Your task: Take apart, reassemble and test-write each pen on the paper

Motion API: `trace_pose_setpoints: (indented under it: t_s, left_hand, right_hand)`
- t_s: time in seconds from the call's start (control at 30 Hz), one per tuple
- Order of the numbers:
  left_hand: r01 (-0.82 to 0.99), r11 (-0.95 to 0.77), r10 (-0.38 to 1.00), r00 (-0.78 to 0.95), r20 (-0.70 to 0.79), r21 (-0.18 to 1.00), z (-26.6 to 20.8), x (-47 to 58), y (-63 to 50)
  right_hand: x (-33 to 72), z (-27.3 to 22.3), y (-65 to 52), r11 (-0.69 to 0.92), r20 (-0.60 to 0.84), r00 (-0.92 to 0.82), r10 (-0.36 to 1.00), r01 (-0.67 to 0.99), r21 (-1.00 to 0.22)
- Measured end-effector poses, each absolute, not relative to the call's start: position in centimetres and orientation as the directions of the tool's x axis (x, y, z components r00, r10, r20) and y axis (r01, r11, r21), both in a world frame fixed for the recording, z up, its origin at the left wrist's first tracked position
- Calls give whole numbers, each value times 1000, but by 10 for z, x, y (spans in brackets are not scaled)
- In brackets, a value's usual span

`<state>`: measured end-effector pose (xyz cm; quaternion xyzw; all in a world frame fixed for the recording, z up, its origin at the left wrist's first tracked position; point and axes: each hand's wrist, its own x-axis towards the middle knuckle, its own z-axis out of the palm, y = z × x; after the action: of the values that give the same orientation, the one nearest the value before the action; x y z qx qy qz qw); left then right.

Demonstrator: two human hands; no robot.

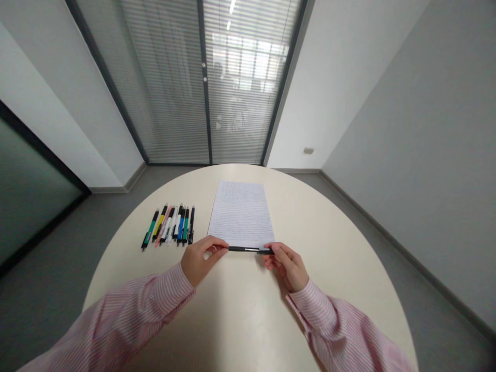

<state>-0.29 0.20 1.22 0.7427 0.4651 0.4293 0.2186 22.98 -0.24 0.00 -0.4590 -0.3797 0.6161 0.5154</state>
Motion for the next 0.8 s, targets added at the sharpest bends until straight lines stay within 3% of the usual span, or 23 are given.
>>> trace_pose_setpoints:
  t_s: [0.1, 0.2, 0.47, 0.63, 0.8]
  left_hand:
    - [396, -406, 914, 164, 372, 824, 8, -1, 2]
    - [361, -393, 919, 171, 355, 846, 4, 0, 3]
    - [534, -601, 792, 295, 535, 595, 0, 1, 1]
    - [592, -673, 729, 430, 533, 444, -2, -1, 1]
    - [599, -618, 783, 413, 465, 510, -3, -1, 3]
  right_hand:
    - [229, -3, -3, -218, -208, -67, 976, -228, -949]
    - [231, -7, -1, -264, -259, -53, 964, -245, -933]
    - [227, 3, -2, -297, -294, -43, 955, -137, -945]
    - [228, -4, 0, -264, -262, -32, 965, -124, -957]
    - [229, -10, 1, -220, -216, -45, 975, -107, -970]
